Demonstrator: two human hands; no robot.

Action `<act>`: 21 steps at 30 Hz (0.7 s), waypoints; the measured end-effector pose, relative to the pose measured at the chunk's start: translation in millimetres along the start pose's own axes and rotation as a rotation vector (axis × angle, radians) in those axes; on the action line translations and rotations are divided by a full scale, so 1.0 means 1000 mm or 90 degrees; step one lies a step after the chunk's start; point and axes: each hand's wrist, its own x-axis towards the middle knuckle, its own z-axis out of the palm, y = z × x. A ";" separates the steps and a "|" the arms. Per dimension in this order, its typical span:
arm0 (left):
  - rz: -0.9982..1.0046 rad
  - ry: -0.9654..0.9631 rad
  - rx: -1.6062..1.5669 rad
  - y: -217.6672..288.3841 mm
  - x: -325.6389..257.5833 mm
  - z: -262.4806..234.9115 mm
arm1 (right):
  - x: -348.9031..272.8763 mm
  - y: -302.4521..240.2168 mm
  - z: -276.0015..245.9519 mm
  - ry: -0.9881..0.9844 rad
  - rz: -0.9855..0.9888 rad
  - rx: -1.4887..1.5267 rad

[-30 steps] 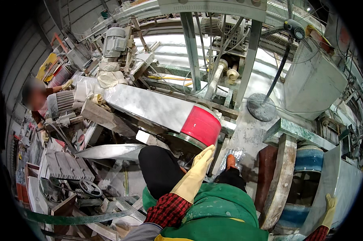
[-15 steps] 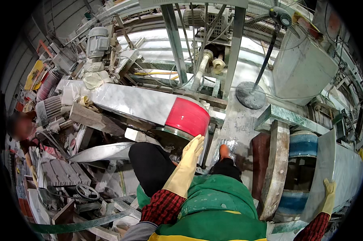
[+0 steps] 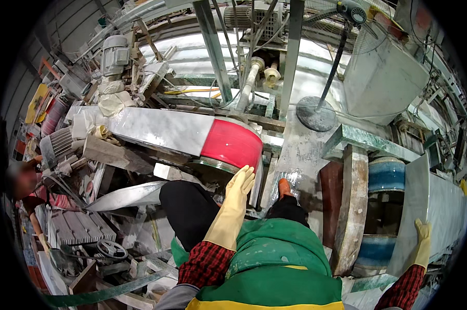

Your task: The person repeatedly picks up rectangular stone tiles and rubs their edges against a rotating red polishing wheel. They handle each tile one at a time, flipping and repositioning it to polish different edges, then place the tiles back onto a nearby conveyor or stack.

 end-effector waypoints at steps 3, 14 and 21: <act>-0.011 0.003 -0.001 0.002 -0.001 0.010 | -0.005 -0.005 -0.018 0.009 0.091 0.044; 0.003 0.007 -0.014 0.014 -0.005 0.014 | 0.002 0.008 -0.018 0.018 0.069 0.057; 0.015 0.025 0.005 0.018 -0.009 0.015 | -0.014 -0.023 0.006 0.032 0.046 -0.082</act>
